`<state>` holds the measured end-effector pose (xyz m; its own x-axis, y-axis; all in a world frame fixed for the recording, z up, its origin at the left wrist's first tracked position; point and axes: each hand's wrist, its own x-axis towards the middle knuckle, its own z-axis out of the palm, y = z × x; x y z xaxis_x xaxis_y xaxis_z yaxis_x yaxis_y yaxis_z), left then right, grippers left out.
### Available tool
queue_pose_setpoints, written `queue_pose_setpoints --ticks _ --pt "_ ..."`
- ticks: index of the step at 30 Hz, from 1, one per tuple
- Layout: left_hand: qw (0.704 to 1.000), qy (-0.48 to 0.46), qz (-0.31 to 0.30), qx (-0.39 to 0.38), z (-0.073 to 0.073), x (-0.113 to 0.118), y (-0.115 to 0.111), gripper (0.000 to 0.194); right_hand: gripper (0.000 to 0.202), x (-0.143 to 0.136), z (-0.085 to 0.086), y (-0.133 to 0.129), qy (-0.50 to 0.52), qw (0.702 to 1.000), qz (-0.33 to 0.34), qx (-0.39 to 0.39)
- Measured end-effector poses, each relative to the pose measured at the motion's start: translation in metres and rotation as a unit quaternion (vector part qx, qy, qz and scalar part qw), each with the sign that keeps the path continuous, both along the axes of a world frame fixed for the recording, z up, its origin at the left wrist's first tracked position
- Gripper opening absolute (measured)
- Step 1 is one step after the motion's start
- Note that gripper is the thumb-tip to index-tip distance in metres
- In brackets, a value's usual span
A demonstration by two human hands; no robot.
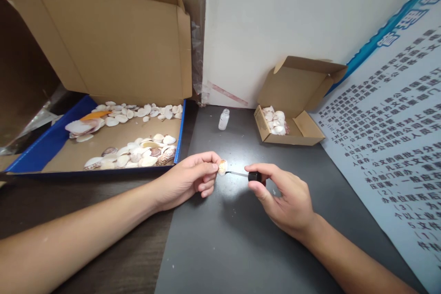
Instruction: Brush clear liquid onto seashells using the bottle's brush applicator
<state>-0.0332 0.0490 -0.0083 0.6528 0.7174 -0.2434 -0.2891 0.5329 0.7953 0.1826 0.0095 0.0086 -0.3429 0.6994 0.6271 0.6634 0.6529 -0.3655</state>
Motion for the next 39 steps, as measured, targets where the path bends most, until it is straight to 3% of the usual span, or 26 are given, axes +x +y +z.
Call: queue_pose_setpoints --ticks 6,14,39 --pt "1.0 0.004 -0.002 0.0 0.0005 -0.0001 -0.0002 0.013 0.01 0.0012 0.0 -0.0014 0.021 1.0 0.01 0.005" --pt "1.0 0.005 -0.002 0.002 0.0022 0.001 -0.0008 0.014 0.014 0.0013 -0.0013 -0.0019 0.027 0.998 0.06 -0.009" --pt "1.0 0.008 -0.001 -0.01 0.0027 0.0008 -0.0011 0.013 0.014 0.0002 -0.0025 -0.0004 0.033 0.999 0.029 0.001"
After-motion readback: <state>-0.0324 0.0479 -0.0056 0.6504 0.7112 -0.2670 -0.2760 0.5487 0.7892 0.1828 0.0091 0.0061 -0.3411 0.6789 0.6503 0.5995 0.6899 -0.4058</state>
